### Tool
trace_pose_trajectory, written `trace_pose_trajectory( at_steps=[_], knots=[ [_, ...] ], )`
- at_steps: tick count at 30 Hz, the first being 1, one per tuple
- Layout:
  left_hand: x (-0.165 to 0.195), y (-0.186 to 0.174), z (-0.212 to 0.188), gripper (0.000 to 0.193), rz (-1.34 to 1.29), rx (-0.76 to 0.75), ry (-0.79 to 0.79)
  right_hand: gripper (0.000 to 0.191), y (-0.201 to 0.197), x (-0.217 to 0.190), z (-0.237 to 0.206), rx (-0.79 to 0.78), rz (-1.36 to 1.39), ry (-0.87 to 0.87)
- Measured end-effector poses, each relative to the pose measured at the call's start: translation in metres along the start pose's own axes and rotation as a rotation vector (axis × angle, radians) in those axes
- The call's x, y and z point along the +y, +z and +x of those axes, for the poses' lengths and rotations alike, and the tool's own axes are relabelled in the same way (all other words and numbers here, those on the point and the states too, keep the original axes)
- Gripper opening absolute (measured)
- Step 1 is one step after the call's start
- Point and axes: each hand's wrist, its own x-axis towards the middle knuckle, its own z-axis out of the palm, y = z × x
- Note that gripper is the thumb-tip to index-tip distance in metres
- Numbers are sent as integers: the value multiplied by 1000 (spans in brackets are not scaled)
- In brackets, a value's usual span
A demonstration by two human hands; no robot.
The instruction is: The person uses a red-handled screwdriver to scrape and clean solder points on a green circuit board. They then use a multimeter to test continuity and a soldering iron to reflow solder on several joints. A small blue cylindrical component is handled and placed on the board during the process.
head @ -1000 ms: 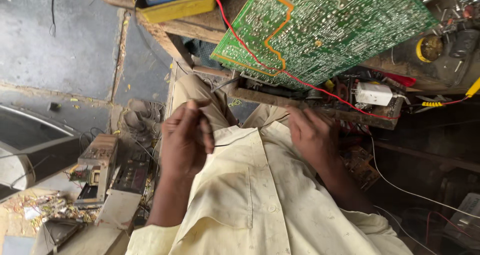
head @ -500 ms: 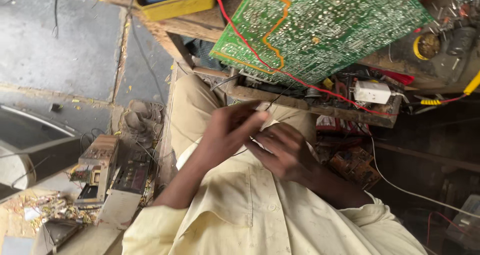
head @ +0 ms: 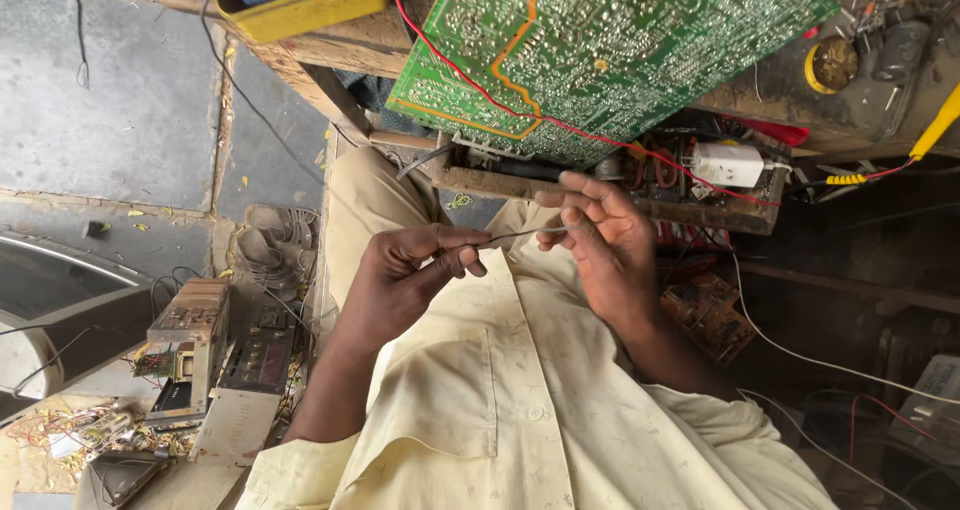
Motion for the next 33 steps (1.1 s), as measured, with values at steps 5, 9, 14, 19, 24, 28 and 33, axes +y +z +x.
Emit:
trace_pose_trajectory(
  at_steps=[5, 9, 14, 19, 24, 28, 33],
  knots=[
    [-10, 8, -5, 27, -5, 90, -58, 25, -5, 6, -3, -100, 100, -84],
    [-15, 13, -1, 27, -56, 126, -79, 30, -4, 1, -4, -140, 92, -105],
    [-12, 17, 4, 28, -36, 105, -96, 21, -1, 1, -7, -82, -27, -181],
    [1, 26, 7, 34, 204, 77, -96, 16, 2, 8, -11, -81, -123, -229],
    [1, 41, 14, 30, 248, 23, 100, 18, 10, 13, -16, -163, -254, -246],
    [-3, 47, 16, 21, 339, 77, 42, 15, 9, 4, -20, -142, -640, -403],
    [-3, 47, 15, 21, 364, 57, 87, 13, 0, 0, -20, -161, -692, -435]
  ],
)
